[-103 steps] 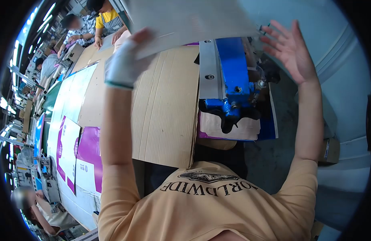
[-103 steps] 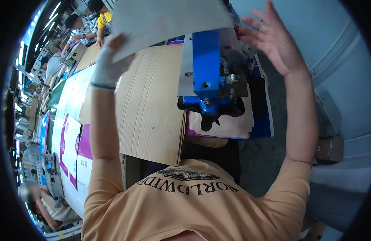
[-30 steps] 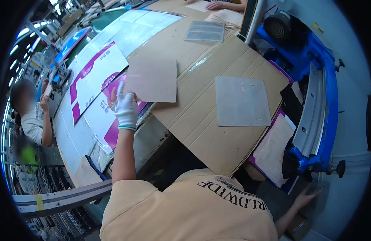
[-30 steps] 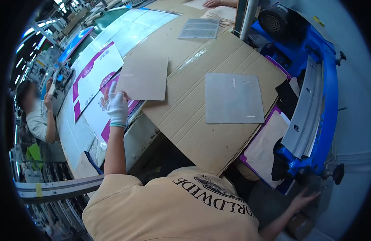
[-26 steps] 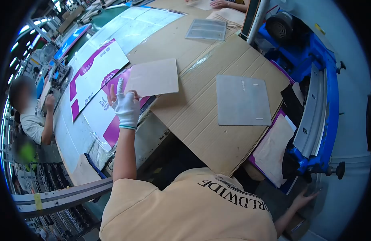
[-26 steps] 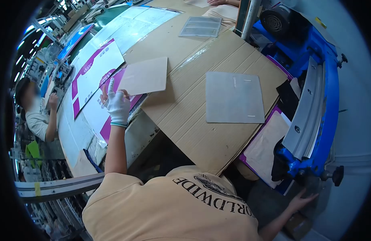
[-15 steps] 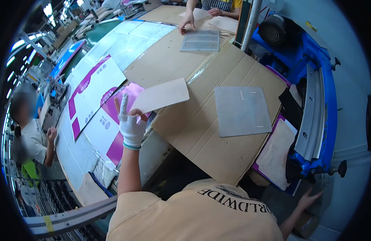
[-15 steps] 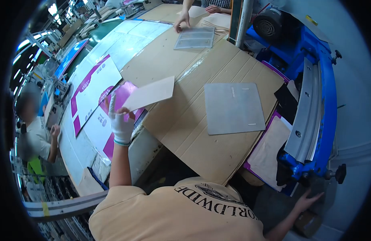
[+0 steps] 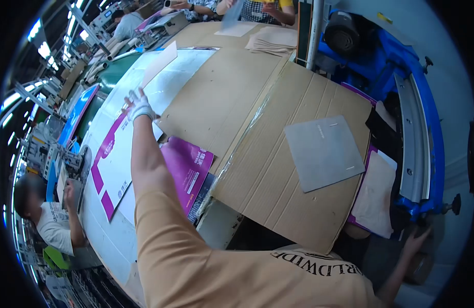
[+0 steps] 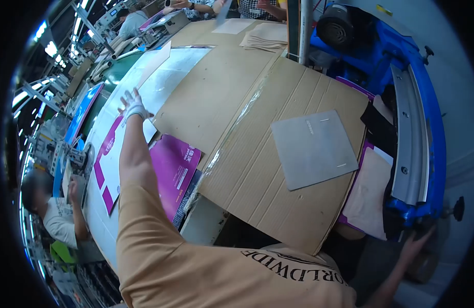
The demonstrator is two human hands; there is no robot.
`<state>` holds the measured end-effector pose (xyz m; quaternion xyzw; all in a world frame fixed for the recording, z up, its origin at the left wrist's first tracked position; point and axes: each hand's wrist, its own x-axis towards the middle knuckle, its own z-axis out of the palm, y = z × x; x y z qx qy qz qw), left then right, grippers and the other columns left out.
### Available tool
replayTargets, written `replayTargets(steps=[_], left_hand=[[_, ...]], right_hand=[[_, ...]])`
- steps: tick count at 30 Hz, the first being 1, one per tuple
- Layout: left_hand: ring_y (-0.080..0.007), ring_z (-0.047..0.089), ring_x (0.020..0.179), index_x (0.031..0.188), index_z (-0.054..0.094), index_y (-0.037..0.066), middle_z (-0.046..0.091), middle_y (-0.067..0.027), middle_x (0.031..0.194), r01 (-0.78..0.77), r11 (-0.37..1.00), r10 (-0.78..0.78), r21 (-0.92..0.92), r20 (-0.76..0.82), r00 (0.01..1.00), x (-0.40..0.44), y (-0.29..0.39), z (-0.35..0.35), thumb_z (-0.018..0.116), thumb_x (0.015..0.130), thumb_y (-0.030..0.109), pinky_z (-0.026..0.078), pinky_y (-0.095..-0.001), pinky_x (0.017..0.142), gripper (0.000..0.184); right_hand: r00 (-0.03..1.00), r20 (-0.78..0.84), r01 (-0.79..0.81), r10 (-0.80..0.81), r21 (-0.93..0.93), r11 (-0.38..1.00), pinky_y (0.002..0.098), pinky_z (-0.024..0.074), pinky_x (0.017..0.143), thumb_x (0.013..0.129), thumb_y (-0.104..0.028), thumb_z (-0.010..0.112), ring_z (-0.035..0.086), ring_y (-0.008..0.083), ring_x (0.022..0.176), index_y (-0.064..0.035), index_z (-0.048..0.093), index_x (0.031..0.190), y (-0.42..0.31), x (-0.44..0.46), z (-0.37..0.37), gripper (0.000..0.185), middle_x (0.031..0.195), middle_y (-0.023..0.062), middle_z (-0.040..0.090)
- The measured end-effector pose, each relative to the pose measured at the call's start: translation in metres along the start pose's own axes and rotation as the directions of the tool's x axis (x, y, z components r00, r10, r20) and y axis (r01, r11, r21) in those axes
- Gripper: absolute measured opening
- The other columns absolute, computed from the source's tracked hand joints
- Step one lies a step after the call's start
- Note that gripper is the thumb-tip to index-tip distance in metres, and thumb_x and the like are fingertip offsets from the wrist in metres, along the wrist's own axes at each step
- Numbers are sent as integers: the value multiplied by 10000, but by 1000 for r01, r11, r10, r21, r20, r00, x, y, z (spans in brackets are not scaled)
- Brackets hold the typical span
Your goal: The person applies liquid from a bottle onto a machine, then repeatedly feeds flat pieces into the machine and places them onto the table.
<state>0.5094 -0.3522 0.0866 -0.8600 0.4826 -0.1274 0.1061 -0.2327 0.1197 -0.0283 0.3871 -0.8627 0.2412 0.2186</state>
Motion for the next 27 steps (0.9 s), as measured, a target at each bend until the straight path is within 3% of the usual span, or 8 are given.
replayTargets(steps=[3,5,7,9,11,13,16,27], left_hand=[[-360,22,1276,1343,-20,185,-30,-162,1392,-13,997,23,-73,149,989,12,31,15,710,571,352,124,-553,968,1076],[-384,54,1268,1338,88,186,68,-148,1392,-221,974,209,-58,-161,965,3,58,34,576,676,214,151,-553,964,822],[-415,86,1253,1330,145,168,95,-162,1383,-486,874,446,-30,-348,824,-34,85,42,584,672,215,156,-571,954,792],[-434,110,1238,1310,213,139,137,-179,1363,-789,590,641,-173,-493,588,-92,105,40,602,666,214,167,-562,962,756],[-451,123,1225,1305,216,113,165,-186,1347,-912,334,796,-238,-447,408,-161,120,19,570,665,128,185,-561,957,731],[-448,149,1220,1299,223,109,186,-190,1335,-984,148,919,-97,-354,173,-219,130,8,499,688,83,210,-569,942,671],[-354,196,1244,1293,245,127,218,-128,1349,-979,33,927,202,-371,-46,-271,142,9,487,738,98,194,-530,968,606],[-246,201,1263,1298,236,194,314,-60,1322,-896,-70,929,439,-297,-218,-302,202,4,380,829,197,136,-489,1003,491]], right_hand=[[999,-50,22,-21,21,1000,336,211,1002,824,-141,491,251,289,1230,-15,178,1304,-7,-8,-10,586,1316,207,256],[999,-37,-5,5,-9,1000,335,235,991,816,-133,500,277,294,1217,-18,191,1302,-1,-16,-12,588,1310,210,267],[1000,4,-27,27,-72,997,335,261,977,816,-157,507,304,300,1201,-19,205,1298,10,-17,-21,585,1301,213,282],[994,30,-100,102,-67,993,338,262,974,810,-165,517,309,299,1198,-15,218,1292,14,-11,-23,587,1297,215,288],[1000,8,0,1,-166,986,334,256,979,808,-170,521,303,295,1203,2,224,1284,6,-3,-24,587,1291,216,297],[999,0,47,-48,-133,990,329,238,988,808,-170,525,272,290,1220,17,216,1281,8,4,-19,596,1302,213,280],[1000,24,-1,-1,93,996,333,215,998,813,-171,522,229,291,1240,25,193,1284,4,7,-13,607,1322,206,241],[989,23,-149,147,213,966,361,207,1008,826,-181,515,246,307,1228,-1,157,1301,10,-9,-19,621,1358,180,160]])
